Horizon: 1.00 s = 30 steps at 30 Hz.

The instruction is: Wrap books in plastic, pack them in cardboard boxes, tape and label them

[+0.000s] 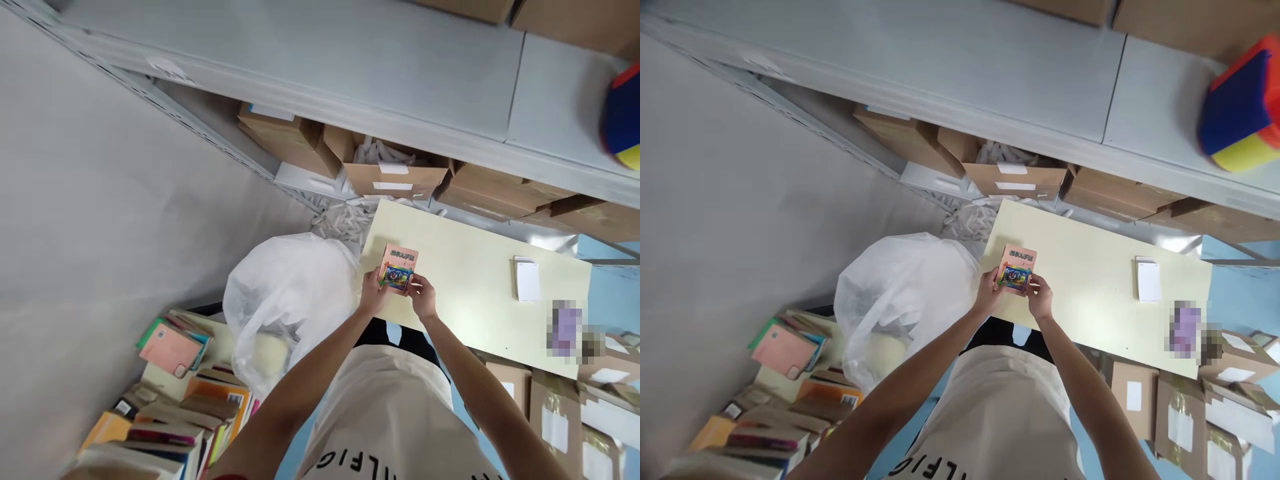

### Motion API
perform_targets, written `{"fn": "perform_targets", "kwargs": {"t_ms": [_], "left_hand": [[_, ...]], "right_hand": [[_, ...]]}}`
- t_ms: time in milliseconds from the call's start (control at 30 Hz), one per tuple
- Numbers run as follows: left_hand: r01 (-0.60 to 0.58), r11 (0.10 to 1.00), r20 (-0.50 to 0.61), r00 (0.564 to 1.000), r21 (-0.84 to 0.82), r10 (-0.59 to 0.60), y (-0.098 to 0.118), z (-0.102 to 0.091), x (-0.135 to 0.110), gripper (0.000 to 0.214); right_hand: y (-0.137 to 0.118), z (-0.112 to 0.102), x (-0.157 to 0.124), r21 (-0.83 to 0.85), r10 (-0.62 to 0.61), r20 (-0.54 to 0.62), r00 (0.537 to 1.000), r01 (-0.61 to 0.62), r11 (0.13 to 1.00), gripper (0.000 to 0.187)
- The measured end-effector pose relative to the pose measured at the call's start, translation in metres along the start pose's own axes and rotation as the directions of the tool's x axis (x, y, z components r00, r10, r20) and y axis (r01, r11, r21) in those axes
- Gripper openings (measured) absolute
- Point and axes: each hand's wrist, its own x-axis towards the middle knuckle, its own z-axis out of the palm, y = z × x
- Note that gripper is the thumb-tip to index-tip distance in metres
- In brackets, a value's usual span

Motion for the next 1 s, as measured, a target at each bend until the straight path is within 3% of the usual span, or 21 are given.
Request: {"fn": "perform_targets", "kwargs": {"t_ms": [133,300,500,700,1000], "left_hand": [[-0.013,0.99,0.054,0.999,0.139,0.006,-0.026,0.007,0.032,0.046],[-0.067,0.969,-0.019,0.997,0.238,0.074,-0.041,0.017,0.038,0.059],[-0.131,0.977,-0.022,0.99,0.17,0.136,-0.038,0.013,0.036,0.06],[-0.224,0.967,0.017,0.974,0.118,0.224,-0.031,0.007,0.066,0.055],[-0.155,0.982,0.046,0.988,0.111,0.15,-0.022,0.005,0.1,0.059]], "right_hand": [[0.013,0.029,0.022,-0.139,0.006,-0.09,0.996,-0.019,0.99,0.029],[0.021,0.044,0.027,-0.368,-0.155,-0.165,0.974,0.085,0.926,0.034],[0.017,0.051,0.023,-0.451,-0.212,-0.101,0.972,0.145,0.881,0.046],[-0.002,0.056,0.052,-0.519,-0.263,-0.069,0.962,0.191,0.833,0.05],[-0.009,0.063,0.073,-0.499,-0.28,-0.019,0.96,0.234,0.835,0.052]]}}
